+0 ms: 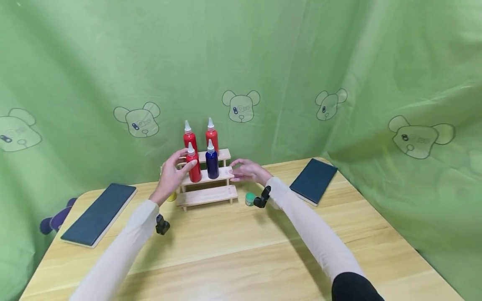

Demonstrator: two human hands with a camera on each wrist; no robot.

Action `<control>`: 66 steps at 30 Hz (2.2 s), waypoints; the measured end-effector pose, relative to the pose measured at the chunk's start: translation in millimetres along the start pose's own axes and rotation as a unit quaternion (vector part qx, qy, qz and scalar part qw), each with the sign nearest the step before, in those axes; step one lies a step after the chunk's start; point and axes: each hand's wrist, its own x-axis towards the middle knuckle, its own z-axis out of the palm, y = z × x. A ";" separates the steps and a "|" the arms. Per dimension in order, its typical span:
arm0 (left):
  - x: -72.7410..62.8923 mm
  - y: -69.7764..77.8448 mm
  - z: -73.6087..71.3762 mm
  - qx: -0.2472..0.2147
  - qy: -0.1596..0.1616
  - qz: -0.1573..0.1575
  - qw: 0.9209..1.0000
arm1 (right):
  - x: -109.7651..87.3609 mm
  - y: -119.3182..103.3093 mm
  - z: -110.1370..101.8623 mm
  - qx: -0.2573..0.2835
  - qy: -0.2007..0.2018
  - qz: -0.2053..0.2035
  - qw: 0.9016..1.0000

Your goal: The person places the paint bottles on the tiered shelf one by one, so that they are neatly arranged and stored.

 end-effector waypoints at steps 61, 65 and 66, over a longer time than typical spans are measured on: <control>-2.9 -4.1 0.7 -0.019 0.002 -0.029 0.999 | -0.9 11.3 -9.1 0.014 -0.032 -0.027 0.999; -2.9 -2.6 3.0 -0.012 0.013 -0.027 0.999 | 1.1 10.0 -8.6 0.016 -0.034 -0.024 0.999; -2.7 -2.0 2.9 -0.010 0.015 -0.026 1.000 | 1.1 9.2 -8.3 0.013 -0.034 -0.023 0.999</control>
